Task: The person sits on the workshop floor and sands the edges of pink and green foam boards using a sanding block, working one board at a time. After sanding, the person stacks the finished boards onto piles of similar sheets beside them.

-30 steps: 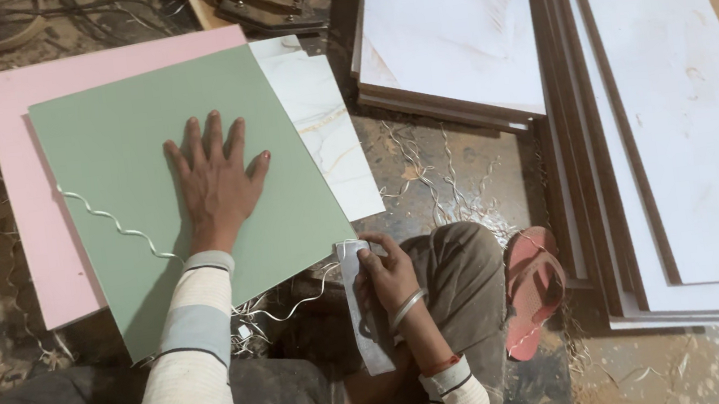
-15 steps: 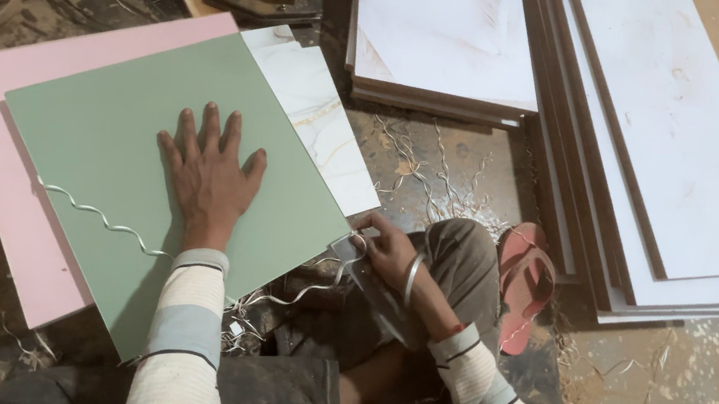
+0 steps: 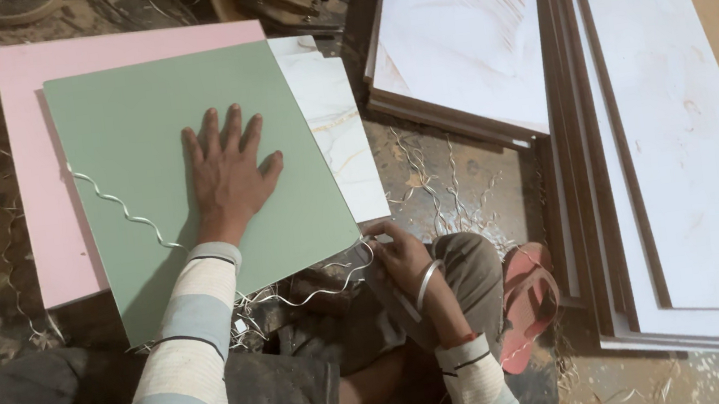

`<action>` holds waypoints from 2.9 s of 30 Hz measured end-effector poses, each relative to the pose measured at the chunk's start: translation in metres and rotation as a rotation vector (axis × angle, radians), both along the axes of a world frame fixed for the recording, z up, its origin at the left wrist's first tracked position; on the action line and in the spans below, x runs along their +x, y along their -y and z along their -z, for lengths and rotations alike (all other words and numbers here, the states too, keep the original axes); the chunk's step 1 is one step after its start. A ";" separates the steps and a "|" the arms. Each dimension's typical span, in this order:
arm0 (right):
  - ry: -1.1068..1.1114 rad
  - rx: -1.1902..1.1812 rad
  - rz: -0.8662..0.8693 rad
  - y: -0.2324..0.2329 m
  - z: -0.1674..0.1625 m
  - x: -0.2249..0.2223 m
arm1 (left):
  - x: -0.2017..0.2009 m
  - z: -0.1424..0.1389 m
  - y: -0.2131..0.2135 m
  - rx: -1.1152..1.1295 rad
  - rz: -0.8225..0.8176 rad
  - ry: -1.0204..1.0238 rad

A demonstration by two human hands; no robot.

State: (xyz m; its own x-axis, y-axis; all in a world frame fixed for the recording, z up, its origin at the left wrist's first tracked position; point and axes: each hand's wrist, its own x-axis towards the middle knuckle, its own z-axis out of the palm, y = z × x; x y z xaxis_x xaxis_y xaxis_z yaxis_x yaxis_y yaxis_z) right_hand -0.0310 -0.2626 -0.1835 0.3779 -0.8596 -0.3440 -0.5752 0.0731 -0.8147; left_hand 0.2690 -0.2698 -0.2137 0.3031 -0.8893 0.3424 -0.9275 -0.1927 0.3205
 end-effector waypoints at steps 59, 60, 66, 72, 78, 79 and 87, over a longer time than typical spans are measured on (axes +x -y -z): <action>-0.114 -0.131 -0.151 0.314 0.025 0.198 | 0.007 0.006 0.019 -0.083 0.061 -0.226; -0.147 -0.123 -0.127 0.308 0.025 0.189 | 0.006 0.006 0.018 -0.101 0.012 -0.235; -0.168 -0.093 -0.008 0.269 0.017 0.141 | 0.019 -0.010 -0.050 -0.221 -0.593 -0.133; -0.183 -0.136 0.013 0.234 0.000 0.131 | 0.033 0.022 -0.201 0.260 -0.879 -0.303; -0.401 -0.192 0.021 0.216 -0.019 0.148 | 0.041 0.044 -0.185 0.457 -0.792 -0.553; -0.456 -0.205 0.025 0.215 -0.021 0.149 | 0.044 0.039 -0.181 0.444 -0.792 -0.683; -0.206 -0.192 -0.001 0.201 -0.019 0.128 | 0.085 -0.024 -0.171 0.257 -0.816 -0.403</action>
State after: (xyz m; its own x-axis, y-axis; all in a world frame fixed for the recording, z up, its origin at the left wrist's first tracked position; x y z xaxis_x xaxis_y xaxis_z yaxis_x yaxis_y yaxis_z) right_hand 0.0975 -0.4640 -0.1643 0.3179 -0.9162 -0.2441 -0.7299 -0.0722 -0.6797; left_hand 0.3545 -0.0984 -0.1900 0.9178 -0.3840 -0.1007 -0.3036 -0.8425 0.4450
